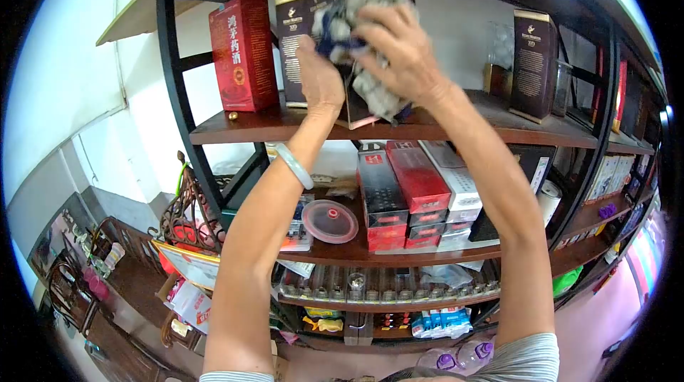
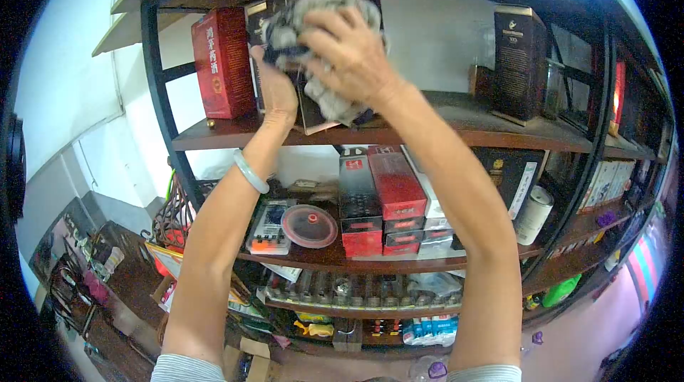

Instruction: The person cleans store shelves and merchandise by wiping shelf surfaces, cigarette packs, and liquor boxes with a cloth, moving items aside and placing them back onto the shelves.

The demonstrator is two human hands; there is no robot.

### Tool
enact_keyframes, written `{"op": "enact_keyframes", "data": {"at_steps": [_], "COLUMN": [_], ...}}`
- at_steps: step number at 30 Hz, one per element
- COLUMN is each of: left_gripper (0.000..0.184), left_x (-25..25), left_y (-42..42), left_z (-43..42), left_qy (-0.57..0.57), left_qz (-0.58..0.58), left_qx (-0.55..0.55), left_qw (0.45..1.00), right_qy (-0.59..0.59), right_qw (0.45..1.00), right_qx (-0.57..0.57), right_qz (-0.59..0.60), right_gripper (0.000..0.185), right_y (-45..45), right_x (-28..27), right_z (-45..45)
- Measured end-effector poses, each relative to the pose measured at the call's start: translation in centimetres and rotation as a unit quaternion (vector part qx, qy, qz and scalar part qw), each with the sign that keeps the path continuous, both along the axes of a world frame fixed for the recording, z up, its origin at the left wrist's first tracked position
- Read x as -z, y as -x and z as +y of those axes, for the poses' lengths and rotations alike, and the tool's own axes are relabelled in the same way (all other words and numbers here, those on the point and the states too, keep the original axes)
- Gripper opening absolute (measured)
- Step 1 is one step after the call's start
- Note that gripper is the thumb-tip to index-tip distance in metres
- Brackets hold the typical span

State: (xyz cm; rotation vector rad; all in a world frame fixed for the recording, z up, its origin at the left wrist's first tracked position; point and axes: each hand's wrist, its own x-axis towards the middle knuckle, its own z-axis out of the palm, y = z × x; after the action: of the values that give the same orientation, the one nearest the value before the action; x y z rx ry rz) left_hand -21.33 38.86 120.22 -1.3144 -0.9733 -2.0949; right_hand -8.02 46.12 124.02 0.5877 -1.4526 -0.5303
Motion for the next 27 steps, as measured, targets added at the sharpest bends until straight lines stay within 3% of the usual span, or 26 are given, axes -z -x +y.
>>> {"op": "enact_keyframes", "data": {"at_steps": [2, 3, 5, 6, 10, 13, 15, 17, 21, 27], "left_gripper": [0.061, 0.064, 0.064, 0.069, 0.09, 0.087, 0.086, 0.089, 0.087, 0.081], "left_x": [0.1, 0.3, 0.4, 0.1, 0.0, -0.7, -1.1, -0.7, -0.3, -0.1], "left_y": [1.3, 0.5, -0.3, -0.4, -2.0, -1.3, -1.5, -0.5, -2.2, -5.2], "left_z": [0.5, -0.3, -1.1, -1.1, -1.7, -1.8, -2.5, -1.8, -2.0, -2.4], "left_qy": [-0.005, 0.016, 0.059, 0.05, 0.087, 0.15, 0.178, 0.167, 0.122, 0.134], "left_qz": [-0.002, 0.019, 0.004, -0.003, 0.03, 0.031, 0.062, 0.039, 0.028, -0.038], "left_qx": [0.151, 0.326, 0.011, 0.06, -0.151, -0.136, -0.028, -0.103, -0.166, -0.292], "left_qw": [0.989, 0.945, 0.998, 0.997, 0.984, 0.979, 0.982, 0.98, 0.978, 0.946], "right_qy": [0.02, 0.023, 0.024, 0.021, 0.059, 0.094, 0.127, 0.193, 0.203, 0.313], "right_qw": [0.998, 0.997, 0.986, 0.975, 0.934, 0.896, 0.85, 0.779, 0.789, 0.86], "right_qx": [-0.005, -0.008, 0.002, 0.015, 0.076, 0.115, 0.186, 0.262, 0.401, 0.346], "right_qz": [-0.052, -0.08, -0.165, -0.22, -0.343, -0.419, -0.476, -0.536, -0.419, -0.209], "right_gripper": [0.026, 0.025, 0.024, 0.024, 0.02, 0.025, 0.03, 0.036, 0.036, 0.032], "right_y": [-0.9, -1.6, -2.7, -3.3, -5.1, -6.3, -7.4, -8.3, -9.6, -10.5], "right_x": [2.1, 2.9, 4.5, 5.2, 5.7, 4.4, 2.8, 1.2, 0.8, 2.5], "right_z": [0.0, 0.1, 0.7, 1.2, 0.8, 0.4, -0.1, -0.2, 1.2, 4.2]}}
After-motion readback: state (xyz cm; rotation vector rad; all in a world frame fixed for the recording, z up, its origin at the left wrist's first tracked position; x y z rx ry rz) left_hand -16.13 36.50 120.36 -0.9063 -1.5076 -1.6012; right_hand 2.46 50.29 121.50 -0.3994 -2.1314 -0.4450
